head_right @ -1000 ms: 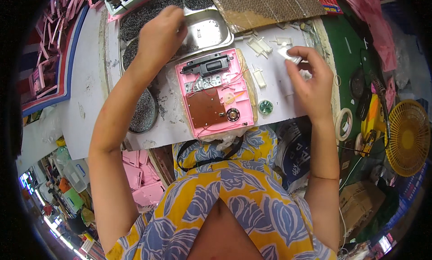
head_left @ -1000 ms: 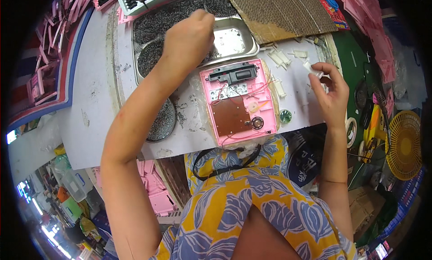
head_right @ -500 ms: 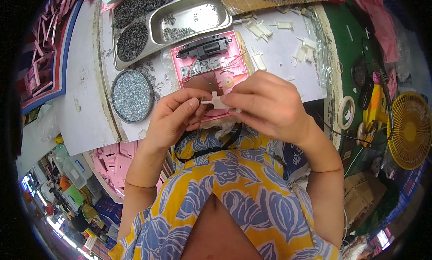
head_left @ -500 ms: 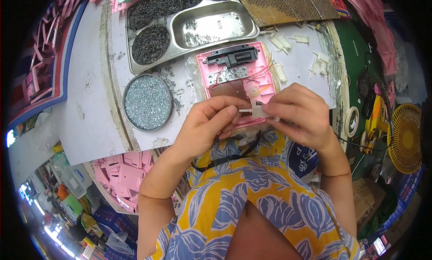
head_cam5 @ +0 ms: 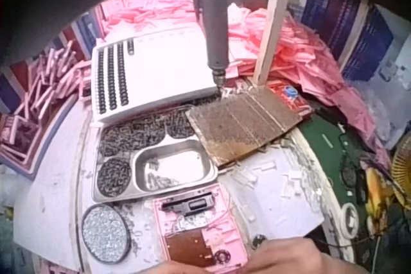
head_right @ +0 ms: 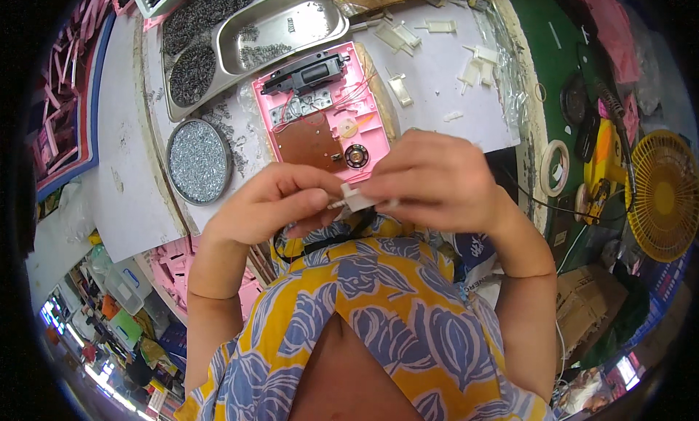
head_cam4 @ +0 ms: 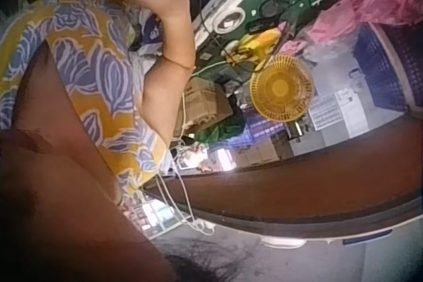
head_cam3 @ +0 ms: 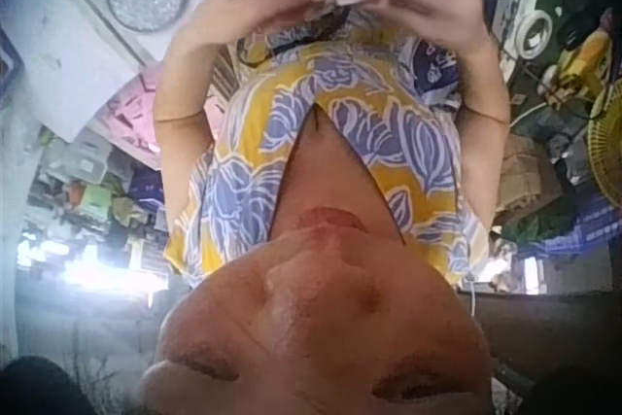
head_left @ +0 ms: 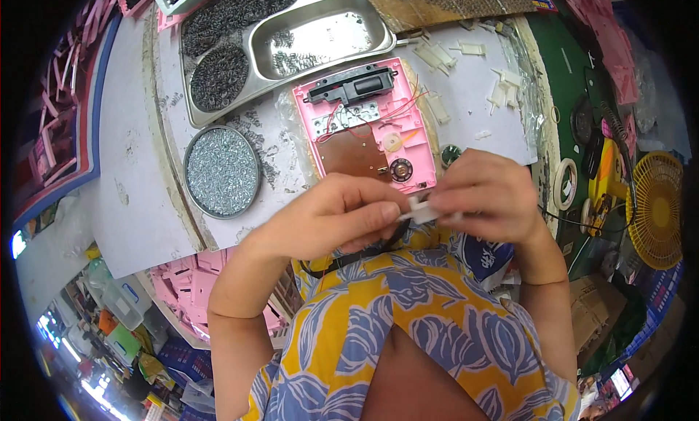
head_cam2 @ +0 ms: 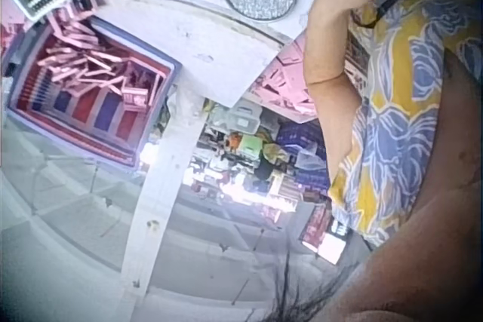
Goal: Assembling internal electronic and mechanical components into a pink plastic toy casing using tools.
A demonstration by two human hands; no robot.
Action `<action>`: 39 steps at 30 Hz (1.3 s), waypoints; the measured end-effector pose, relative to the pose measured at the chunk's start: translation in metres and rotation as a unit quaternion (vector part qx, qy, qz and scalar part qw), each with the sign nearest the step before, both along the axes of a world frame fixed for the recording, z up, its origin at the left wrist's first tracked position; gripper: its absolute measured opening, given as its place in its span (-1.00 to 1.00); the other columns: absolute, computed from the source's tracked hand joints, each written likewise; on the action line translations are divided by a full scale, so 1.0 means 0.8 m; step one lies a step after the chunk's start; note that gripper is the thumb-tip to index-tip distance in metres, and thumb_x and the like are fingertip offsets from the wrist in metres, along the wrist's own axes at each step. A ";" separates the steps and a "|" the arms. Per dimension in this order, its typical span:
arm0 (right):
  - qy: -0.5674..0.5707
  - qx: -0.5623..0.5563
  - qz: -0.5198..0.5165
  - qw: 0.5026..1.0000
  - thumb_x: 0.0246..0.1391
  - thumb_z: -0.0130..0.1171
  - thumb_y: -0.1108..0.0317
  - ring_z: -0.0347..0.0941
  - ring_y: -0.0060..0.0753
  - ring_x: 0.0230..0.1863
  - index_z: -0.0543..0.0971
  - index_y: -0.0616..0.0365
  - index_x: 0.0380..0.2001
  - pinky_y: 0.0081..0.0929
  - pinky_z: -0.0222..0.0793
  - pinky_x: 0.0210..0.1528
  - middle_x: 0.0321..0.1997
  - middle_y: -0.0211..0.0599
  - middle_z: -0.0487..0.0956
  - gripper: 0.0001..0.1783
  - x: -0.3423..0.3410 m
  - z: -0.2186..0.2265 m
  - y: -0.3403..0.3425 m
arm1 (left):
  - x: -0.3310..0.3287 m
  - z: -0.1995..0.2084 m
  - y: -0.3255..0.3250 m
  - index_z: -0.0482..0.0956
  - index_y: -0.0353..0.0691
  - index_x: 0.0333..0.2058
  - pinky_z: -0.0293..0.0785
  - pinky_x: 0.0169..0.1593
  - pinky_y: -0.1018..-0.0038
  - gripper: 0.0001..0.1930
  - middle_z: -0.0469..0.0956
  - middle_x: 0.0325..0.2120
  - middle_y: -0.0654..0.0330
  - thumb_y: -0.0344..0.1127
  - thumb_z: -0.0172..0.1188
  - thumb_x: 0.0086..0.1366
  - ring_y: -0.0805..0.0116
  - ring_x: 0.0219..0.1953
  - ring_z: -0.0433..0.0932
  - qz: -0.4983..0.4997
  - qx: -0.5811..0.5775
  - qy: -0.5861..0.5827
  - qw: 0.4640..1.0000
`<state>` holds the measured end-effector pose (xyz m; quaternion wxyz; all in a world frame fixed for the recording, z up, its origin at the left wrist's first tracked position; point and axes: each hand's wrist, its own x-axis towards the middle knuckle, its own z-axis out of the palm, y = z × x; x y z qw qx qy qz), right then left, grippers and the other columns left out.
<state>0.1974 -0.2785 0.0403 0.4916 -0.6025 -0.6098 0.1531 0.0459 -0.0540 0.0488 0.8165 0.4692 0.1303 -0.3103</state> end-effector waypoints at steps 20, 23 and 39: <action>-0.101 -0.083 -0.162 0.978 -0.22 0.47 0.44 0.45 -0.22 -0.13 0.72 0.08 -0.27 -0.36 0.43 -0.12 -0.23 -0.37 0.60 -0.68 0.032 -0.040 0.013 | -0.009 -0.075 -0.030 0.63 -0.22 -0.22 0.49 -0.41 0.38 -0.72 0.57 -0.37 0.16 -0.50 0.40 0.05 0.21 -0.42 0.58 0.137 0.565 -0.453 0.676; -0.146 -0.082 -0.132 0.977 -0.21 0.47 0.43 0.44 -0.23 -0.14 0.72 0.06 -0.28 -0.37 0.43 -0.14 -0.25 -0.38 0.58 -0.70 0.033 -0.035 0.025 | -0.011 -0.077 -0.033 0.62 -0.20 -0.22 0.51 -0.38 0.37 -0.73 0.57 -0.33 0.17 -0.47 0.40 0.06 0.20 -0.38 0.60 0.150 0.565 -0.443 0.680; -0.207 -0.159 -0.092 0.961 -0.08 0.41 0.23 0.47 -0.26 -0.11 0.71 0.01 -0.33 -0.30 0.37 -0.01 -0.22 -0.48 0.61 -0.79 0.029 -0.038 0.048 | 0.002 -0.073 -0.035 0.56 -0.21 -0.18 0.56 -0.28 0.40 -0.74 0.64 -0.05 0.15 -0.43 0.34 0.13 0.22 -0.28 0.63 0.089 0.613 -0.421 0.662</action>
